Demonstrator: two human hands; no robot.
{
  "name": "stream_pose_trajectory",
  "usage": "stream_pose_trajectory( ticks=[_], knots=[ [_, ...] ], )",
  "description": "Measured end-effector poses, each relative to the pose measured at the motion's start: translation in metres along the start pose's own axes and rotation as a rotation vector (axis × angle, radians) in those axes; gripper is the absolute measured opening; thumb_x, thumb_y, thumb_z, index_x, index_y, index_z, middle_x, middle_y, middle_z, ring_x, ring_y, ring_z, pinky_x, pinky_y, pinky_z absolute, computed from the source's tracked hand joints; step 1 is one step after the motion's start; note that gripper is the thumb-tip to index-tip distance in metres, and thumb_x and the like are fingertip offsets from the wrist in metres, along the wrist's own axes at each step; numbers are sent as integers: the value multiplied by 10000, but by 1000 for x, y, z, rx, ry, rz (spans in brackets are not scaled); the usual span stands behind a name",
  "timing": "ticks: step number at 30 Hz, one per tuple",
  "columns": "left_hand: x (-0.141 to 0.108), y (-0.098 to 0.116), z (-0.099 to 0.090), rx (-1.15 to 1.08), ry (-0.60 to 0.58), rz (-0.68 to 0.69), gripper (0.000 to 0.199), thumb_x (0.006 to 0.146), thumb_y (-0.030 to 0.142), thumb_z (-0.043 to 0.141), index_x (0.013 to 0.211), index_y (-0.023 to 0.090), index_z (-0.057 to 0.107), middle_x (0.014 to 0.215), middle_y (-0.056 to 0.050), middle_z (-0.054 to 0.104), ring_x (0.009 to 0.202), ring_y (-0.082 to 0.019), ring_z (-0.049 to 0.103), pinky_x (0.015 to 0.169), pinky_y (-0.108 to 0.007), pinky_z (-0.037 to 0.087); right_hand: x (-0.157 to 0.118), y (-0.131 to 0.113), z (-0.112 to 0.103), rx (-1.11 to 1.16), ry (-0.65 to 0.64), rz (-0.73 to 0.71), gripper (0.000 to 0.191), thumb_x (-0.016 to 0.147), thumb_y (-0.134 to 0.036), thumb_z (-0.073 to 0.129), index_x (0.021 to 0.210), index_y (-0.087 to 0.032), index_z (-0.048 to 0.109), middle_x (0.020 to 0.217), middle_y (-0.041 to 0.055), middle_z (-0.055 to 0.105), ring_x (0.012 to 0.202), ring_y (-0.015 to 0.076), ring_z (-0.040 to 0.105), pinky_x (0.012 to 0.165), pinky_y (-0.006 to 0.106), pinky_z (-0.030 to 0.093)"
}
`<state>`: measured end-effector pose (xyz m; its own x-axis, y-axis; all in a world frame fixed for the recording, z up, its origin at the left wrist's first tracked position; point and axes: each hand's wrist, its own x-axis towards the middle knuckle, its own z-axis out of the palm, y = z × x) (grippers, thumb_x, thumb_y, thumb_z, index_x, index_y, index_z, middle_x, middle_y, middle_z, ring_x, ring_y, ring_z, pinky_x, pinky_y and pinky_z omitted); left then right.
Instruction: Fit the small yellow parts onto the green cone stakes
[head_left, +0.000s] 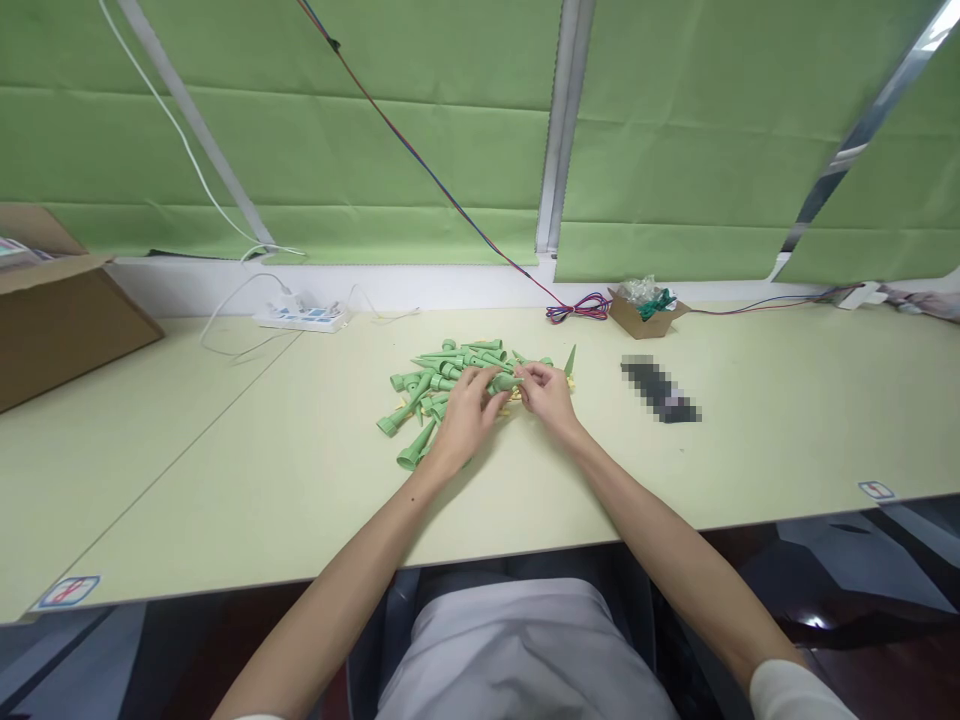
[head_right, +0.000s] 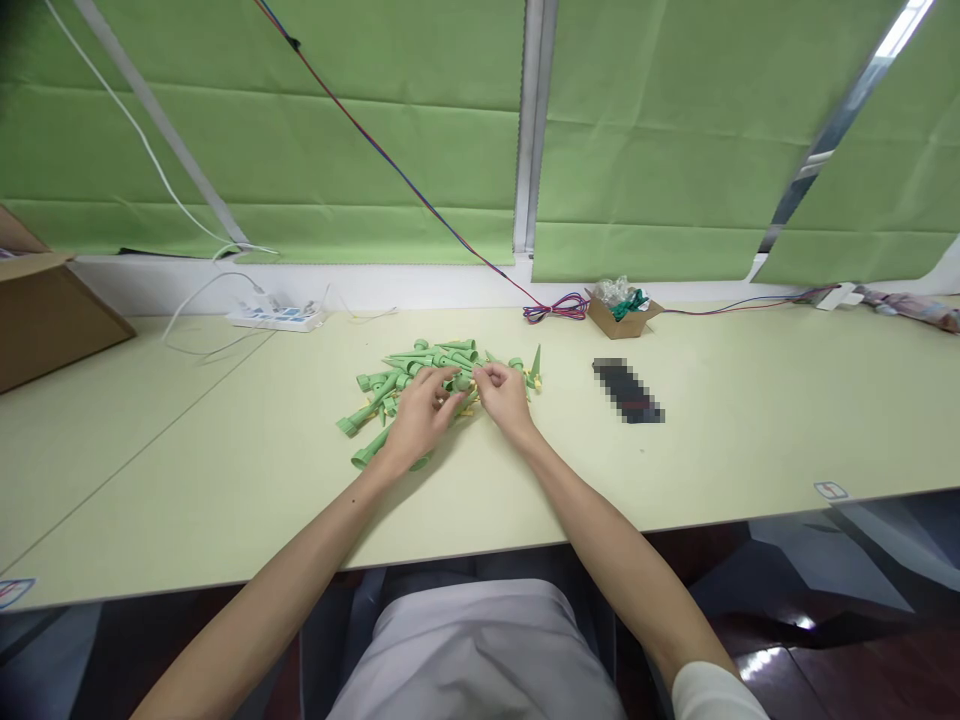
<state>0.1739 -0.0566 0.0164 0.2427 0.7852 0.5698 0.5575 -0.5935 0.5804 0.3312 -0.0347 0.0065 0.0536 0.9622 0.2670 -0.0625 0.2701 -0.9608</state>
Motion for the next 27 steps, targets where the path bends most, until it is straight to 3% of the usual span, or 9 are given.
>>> stream_pose_trajectory(
  ticks=[3, 6, 8, 11, 19, 27],
  knots=[
    [3, 3, -2, -110, 31, -163, 209, 881, 333, 657, 1011, 180, 603, 960, -55, 633, 649, -128, 561, 621, -282, 474, -1, -2, 0, -6, 51, -74, 424, 797, -598, 655, 670, -209, 543, 535, -43, 435, 473, 103, 355, 452, 264, 258],
    [6, 6, -4, -417, -138, -376, 364, 910, 509, 589, 785, 167, 578, 723, -29, 594, 552, -123, 525, 528, -271, 440, -3, -3, 0, -5, 37, -119, 425, 820, -596, 643, 686, -205, 544, 566, -35, 449, 500, 105, 374, 454, 255, 276],
    [8, 9, -5, -695, -264, -513, 476, 878, 612, 593, 767, 149, 603, 727, -51, 608, 556, -124, 541, 503, -269, 443, -4, -4, -1, -20, 14, -139, 424, 831, -596, 639, 694, -205, 547, 575, -31, 459, 514, 108, 387, 457, 251, 289],
    [9, 12, -7, -900, -320, -609, 512, 793, 638, 693, 773, 129, 641, 770, -71, 644, 572, -106, 544, 518, -254, 449, -5, -5, -1, -39, -21, -144, 432, 834, -609, 636, 704, -207, 547, 570, -31, 476, 505, 107, 392, 461, 250, 308],
    [8, 12, -9, -909, -319, -590, 492, 728, 602, 774, 734, 127, 645, 735, -51, 654, 551, -82, 507, 551, -255, 433, -6, -7, -2, -3, -50, -83, 423, 802, -602, 685, 713, -206, 566, 524, -45, 472, 446, 99, 380, 439, 258, 287],
    [5, 9, -10, -579, -254, -394, 447, 774, 574, 728, 679, 165, 576, 598, -4, 587, 545, -126, 530, 579, -280, 421, -7, -7, -3, -31, -52, -41, 446, 785, -604, 692, 641, -209, 546, 492, -48, 442, 423, 93, 342, 438, 263, 246]
  ],
)
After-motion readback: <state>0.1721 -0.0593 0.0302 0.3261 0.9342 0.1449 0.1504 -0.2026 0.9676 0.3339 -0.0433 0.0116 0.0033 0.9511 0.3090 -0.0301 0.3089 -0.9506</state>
